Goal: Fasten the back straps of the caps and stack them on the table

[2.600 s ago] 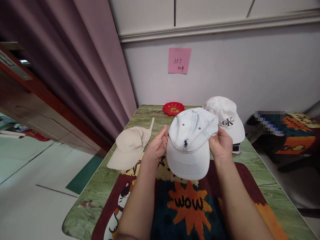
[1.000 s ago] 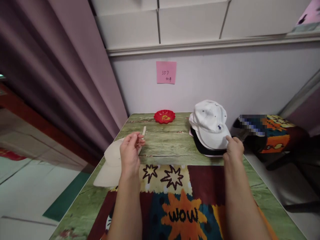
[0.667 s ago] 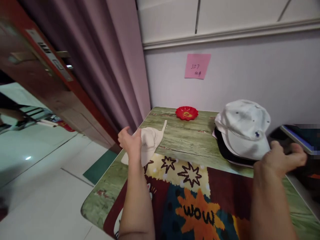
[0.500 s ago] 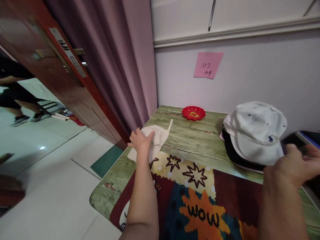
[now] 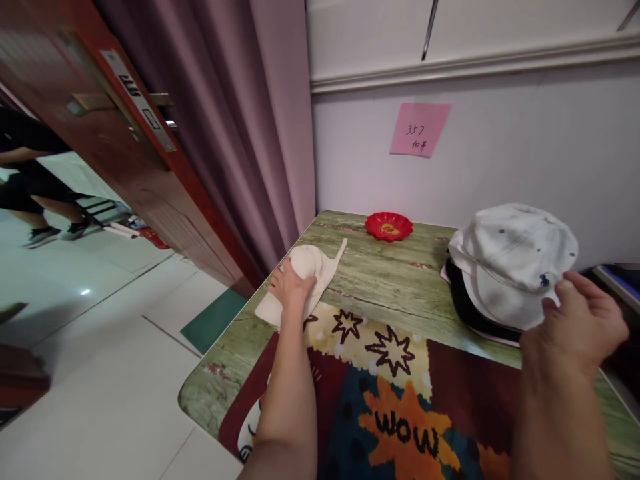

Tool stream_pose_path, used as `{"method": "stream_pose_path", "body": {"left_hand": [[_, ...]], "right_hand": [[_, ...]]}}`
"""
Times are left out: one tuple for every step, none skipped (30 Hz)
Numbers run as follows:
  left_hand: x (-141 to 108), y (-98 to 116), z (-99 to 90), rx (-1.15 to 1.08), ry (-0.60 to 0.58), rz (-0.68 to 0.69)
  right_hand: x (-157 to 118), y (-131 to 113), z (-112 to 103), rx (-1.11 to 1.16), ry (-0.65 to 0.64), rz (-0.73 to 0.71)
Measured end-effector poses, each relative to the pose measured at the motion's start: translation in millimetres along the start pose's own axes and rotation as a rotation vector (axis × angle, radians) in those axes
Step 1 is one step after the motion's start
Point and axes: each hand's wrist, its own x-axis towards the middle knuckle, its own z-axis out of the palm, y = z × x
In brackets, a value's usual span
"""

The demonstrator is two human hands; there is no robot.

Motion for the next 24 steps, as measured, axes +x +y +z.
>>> {"method": "stream_pose_path", "body": {"left_hand": [[0.3, 1.6, -4.8, -0.05, 0.006, -0.002], [0.1, 4.3, -10.0, -0.125, 0.007, -0.003], [-1.2, 8.3, -15.2, -0.231, 0.004, 0.006], [-3.9, 13.5, -20.0, -0.366, -0.003, 0.029], [-8.3, 20.1, -24.2, -0.527, -0.013, 0.066], [-14.4, 27.7, -27.4, -0.703, -0.034, 0.113], [-22.2, 36.2, -29.7, -0.877, -0.072, 0.163], [-31.3, 45.4, -30.8, -1.033, -0.129, 0.211], [-41.4, 54.7, -30.9, -1.16, -0.196, 0.251], [-52.1, 64.0, -30.0, -1.252, -0.268, 0.286], [-63.2, 73.0, -28.5, -1.31, -0.331, 0.319], [-74.3, 81.3, -26.3, -1.333, -0.377, 0.355], [-85.2, 88.7, -23.9, -1.327, -0.396, 0.396], [-95.4, 95.2, -21.3, -1.294, -0.386, 0.444], [-104.7, 100.5, -18.8, -1.237, -0.353, 0.498], [-112.8, 104.7, -16.4, -1.169, -0.307, 0.557], [-119.2, 107.6, -14.3, -1.102, -0.26, 0.617], [-123.8, 109.5, -12.5, -1.051, -0.231, 0.678], [-126.2, 110.5, -10.9, -1.034, -0.224, 0.737], [-126.5, 110.6, -9.5, -1.053, -0.243, 0.781], [-124.7, 110.1, -8.2, -1.105, -0.278, 0.8], [-121.0, 109.1, -7.0, -1.173, -0.314, 0.783], [-115.7, 107.6, -5.9, -1.24, -0.341, 0.729], [-109.3, 105.7, -4.8, -1.294, -0.361, 0.648]], "right_hand": [[-4.7, -5.8, 1.7, 0.042, 0.014, 0.034], [-9.9, -11.5, 3.5, 0.082, 0.003, 0.072], [-15.7, -16.8, 5.4, 0.112, -0.047, 0.113], [-22.0, -21.3, 7.4, 0.125, -0.149, 0.154], [-29.0, -25.1, 9.3, 0.127, -0.276, 0.203], [-36.6, -28.3, 11.4, 0.118, -0.418, 0.264], [-45.0, -31.0, 13.7, 0.102, -0.569, 0.335], [-53.9, -33.5, 16.2, 0.078, -0.713, 0.415], [-63.3, -36.1, 19.0, 0.055, -0.836, 0.497], [-72.7, -38.8, 22.0, 0.043, -0.937, 0.581], [-81.7, -41.7, 25.2, 0.053, -0.995, 0.649], [-89.7, -44.6, 28.4, 0.101, -1.045, 0.699], [-96.2, -47.1, 31.5, 0.185, -1.088, 0.728], [-100.7, -49.0, 34.3, 0.28, -1.11, 0.742], [-103.1, -50.1, 36.7, 0.375, -1.099, 0.74], [-103.1, -50.1, 38.4, 0.456, -1.059, 0.732], [-101.1, -49.1, 39.3, 0.514, -0.994, 0.725], [-97.4, -47.2, 39.6, 0.55, -0.918, 0.722], [-92.4, -44.7, 39.2, 0.57, -0.851, 0.72], [-87.0, -41.9, 38.3, 0.584, -0.8, 0.716], [-81.6, -39.1, 37.2, 0.597, -0.764, 0.708], [-76.9, -36.5, 36.0, 0.611, -0.736, 0.688], [-73.2, -34.2, 34.9, 0.624, -0.717, 0.657], [-70.8, -32.3, 34.2, 0.632, -0.703, 0.62]]}}
